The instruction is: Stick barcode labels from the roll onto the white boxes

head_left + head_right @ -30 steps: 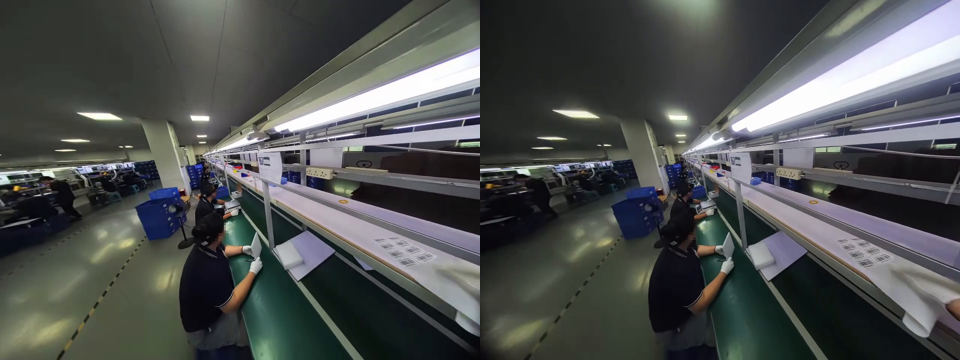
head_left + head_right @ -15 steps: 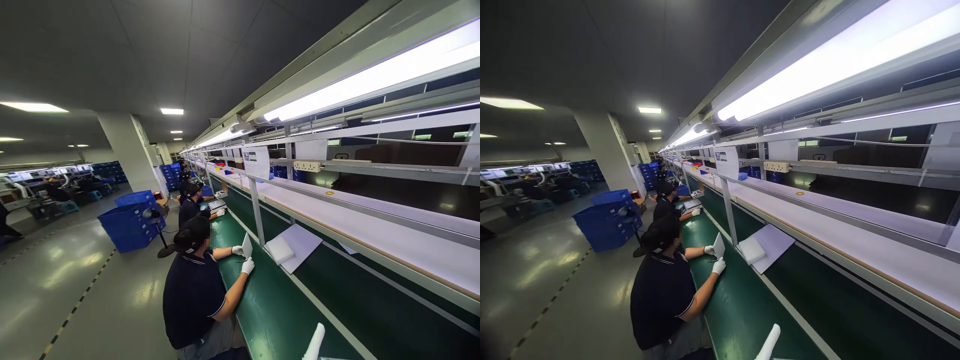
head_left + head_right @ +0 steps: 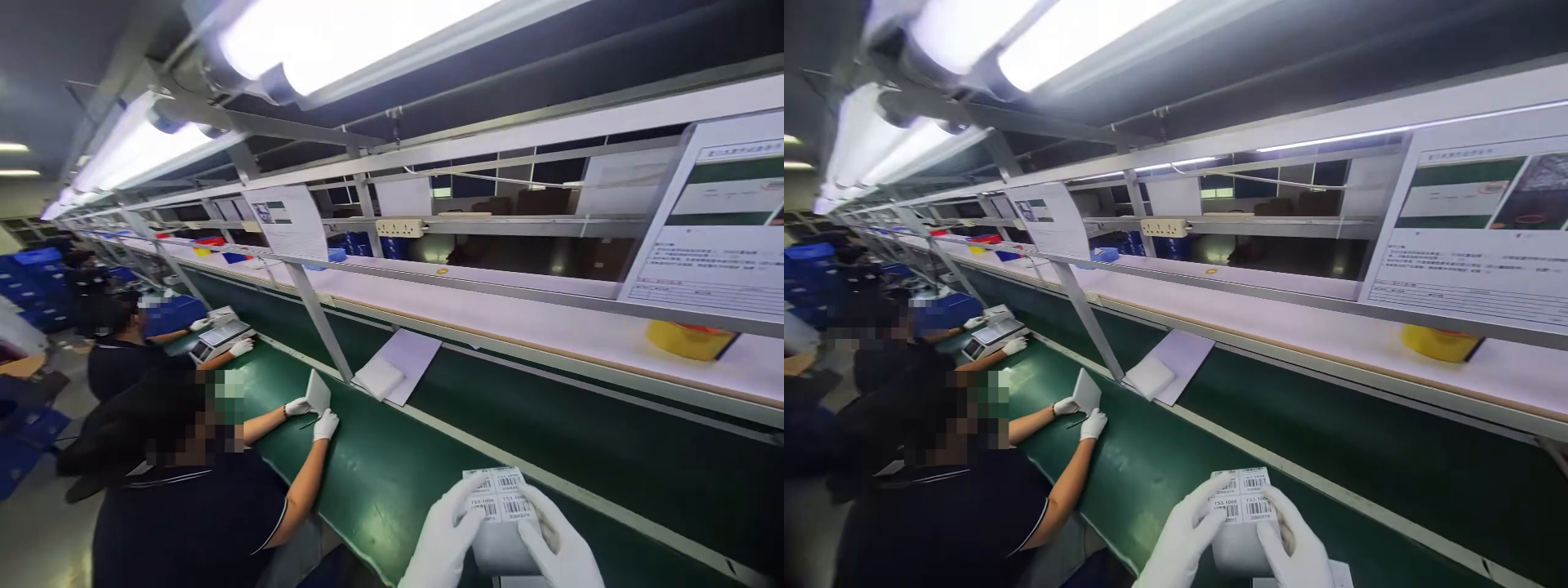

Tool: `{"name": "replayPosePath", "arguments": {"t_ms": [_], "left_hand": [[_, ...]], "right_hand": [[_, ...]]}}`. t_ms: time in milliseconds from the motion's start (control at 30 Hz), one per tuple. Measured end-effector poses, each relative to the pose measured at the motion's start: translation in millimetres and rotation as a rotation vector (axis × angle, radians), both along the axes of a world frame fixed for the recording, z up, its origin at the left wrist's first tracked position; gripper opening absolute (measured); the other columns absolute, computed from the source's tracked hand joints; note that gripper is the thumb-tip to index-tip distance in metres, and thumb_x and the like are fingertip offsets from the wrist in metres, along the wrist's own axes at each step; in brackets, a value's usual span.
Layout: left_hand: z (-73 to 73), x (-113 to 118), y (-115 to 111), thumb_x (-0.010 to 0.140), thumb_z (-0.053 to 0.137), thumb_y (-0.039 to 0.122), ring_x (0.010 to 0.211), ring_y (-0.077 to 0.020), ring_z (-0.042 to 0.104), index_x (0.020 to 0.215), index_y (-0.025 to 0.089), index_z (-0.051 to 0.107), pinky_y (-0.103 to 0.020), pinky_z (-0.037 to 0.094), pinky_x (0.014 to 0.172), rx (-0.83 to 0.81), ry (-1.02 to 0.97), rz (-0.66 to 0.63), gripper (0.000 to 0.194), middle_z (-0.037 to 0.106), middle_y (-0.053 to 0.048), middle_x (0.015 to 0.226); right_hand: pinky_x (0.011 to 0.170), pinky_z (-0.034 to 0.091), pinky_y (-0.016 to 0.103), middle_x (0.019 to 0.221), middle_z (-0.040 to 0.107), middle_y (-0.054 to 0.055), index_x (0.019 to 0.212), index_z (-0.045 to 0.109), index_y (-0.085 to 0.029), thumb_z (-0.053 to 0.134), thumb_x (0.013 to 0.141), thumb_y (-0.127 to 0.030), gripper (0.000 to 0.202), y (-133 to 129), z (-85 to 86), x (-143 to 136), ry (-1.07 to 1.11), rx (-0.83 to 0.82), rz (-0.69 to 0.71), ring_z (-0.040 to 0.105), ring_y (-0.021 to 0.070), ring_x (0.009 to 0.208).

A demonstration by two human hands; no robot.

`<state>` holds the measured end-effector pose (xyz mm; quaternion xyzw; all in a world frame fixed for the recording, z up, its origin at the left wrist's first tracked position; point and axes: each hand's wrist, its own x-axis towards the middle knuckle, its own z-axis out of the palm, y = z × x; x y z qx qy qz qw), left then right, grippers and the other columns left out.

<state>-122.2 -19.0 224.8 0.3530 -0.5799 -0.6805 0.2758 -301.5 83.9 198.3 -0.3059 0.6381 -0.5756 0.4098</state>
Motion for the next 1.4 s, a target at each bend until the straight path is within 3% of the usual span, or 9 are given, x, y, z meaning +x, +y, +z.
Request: {"name": "replayPosePath", "arguments": {"t_ms": [133, 333, 533, 600, 733, 833, 933, 1233, 1400], "left_hand": [[11.4, 0, 1, 0.092, 0.064, 0.054, 0.144, -0.0301, 0.050, 0.144, 0.021, 0.064, -0.042, 0.035, 0.126, -0.025, -0.121, 0.027, 0.062, 0.055, -0.010, 0.154], [24.8, -6, 4, 0.100, 0.053, 0.057, 0.147, -0.0301, 0.046, 0.142, 0.025, 0.065, -0.047, 0.034, 0.127, -0.016, -0.124, -0.067, 0.054, 0.054, -0.007, 0.155], [15.1, -13, 8, 0.089, 0.072, 0.047, 0.136, -0.0289, 0.058, 0.150, 0.018, 0.050, -0.043, 0.049, 0.116, 0.079, -0.066, -0.081, 0.071, 0.059, -0.013, 0.149], [13.5, -15, 7, 0.087, 0.072, 0.044, 0.129, -0.0281, 0.063, 0.142, 0.016, 0.056, -0.042, 0.052, 0.111, 0.061, -0.139, -0.040, 0.063, 0.066, -0.013, 0.141], [16.6, -17, 6, 0.088, 0.067, 0.041, 0.115, -0.0259, 0.071, 0.129, 0.018, 0.065, -0.041, 0.057, 0.103, -0.068, -0.283, -0.041, 0.046, 0.074, -0.009, 0.125], [18.3, -19, 8, 0.089, 0.065, 0.039, 0.110, -0.0235, 0.073, 0.118, 0.021, 0.071, -0.038, 0.059, 0.102, -0.119, -0.242, -0.093, 0.034, 0.077, -0.006, 0.118], [16.5, -20, 11, 0.089, 0.063, 0.034, 0.109, -0.0203, 0.073, 0.113, 0.023, 0.074, -0.035, 0.060, 0.102, -0.161, -0.187, -0.126, 0.028, 0.077, -0.003, 0.117], [2.0, -17, 10, 0.089, 0.062, 0.034, 0.105, -0.0171, 0.075, 0.112, 0.023, 0.074, -0.031, 0.061, 0.099, -0.188, -0.186, -0.139, 0.028, 0.076, -0.002, 0.122], [-0.1, -17, 8, 0.090, 0.061, 0.035, 0.112, -0.0180, 0.073, 0.125, 0.023, 0.066, -0.033, 0.058, 0.104, -0.161, -0.281, -0.188, 0.037, 0.074, -0.002, 0.126]], "right_hand": [[0.111, 0.053, 0.050, 0.143, 0.063, 0.011, 0.136, 0.066, -0.026, 0.075, 0.081, -0.066, 0.069, 1, 22.8, 1, 0.000, -0.013, 0.058, 0.058, 0.0370, 0.133], [0.109, 0.055, 0.046, 0.143, 0.062, 0.015, 0.138, 0.065, -0.020, 0.067, 0.091, -0.054, 0.058, 5, 31.8, 1, 0.037, -0.061, -0.003, 0.061, 0.0338, 0.129], [0.110, 0.054, 0.047, 0.141, 0.064, 0.012, 0.137, 0.066, -0.022, 0.062, 0.094, -0.046, 0.049, 10, 26.7, 1, 0.134, -0.034, -0.017, 0.062, 0.0312, 0.128], [0.105, 0.058, 0.046, 0.135, 0.066, 0.012, 0.136, 0.066, -0.023, 0.059, 0.095, -0.042, 0.046, 11, 24.6, 1, 0.239, -0.022, -0.047, 0.064, 0.0301, 0.123], [0.097, 0.059, 0.046, 0.124, 0.063, 0.012, 0.120, 0.072, -0.025, 0.058, 0.095, -0.028, 0.029, 10, 27.3, 4, 0.705, -0.121, -0.200, 0.063, 0.0293, 0.116], [0.092, 0.057, 0.044, 0.111, 0.062, 0.010, 0.104, 0.072, -0.024, 0.057, 0.096, -0.015, 0.020, 5, 32.7, 8, 0.906, -0.265, -0.103, 0.061, 0.0270, 0.109], [0.089, 0.054, 0.042, 0.102, 0.062, 0.007, 0.103, 0.070, -0.024, 0.058, 0.098, -0.010, 0.019, 1, 34.4, 11, 0.938, -0.332, -0.029, 0.058, 0.0249, 0.106], [0.087, 0.048, 0.042, 0.096, 0.062, 0.004, 0.097, 0.068, -0.022, 0.060, 0.100, -0.008, 0.016, 2, 30.3, 15, 0.975, -0.338, -0.040, 0.055, 0.0229, 0.100], [0.088, 0.047, 0.040, 0.095, 0.062, 0.004, 0.099, 0.067, -0.024, 0.060, 0.100, -0.009, 0.016, 1, 22.1, 17, 0.961, -0.343, -0.037, 0.055, 0.0230, 0.100]]}}
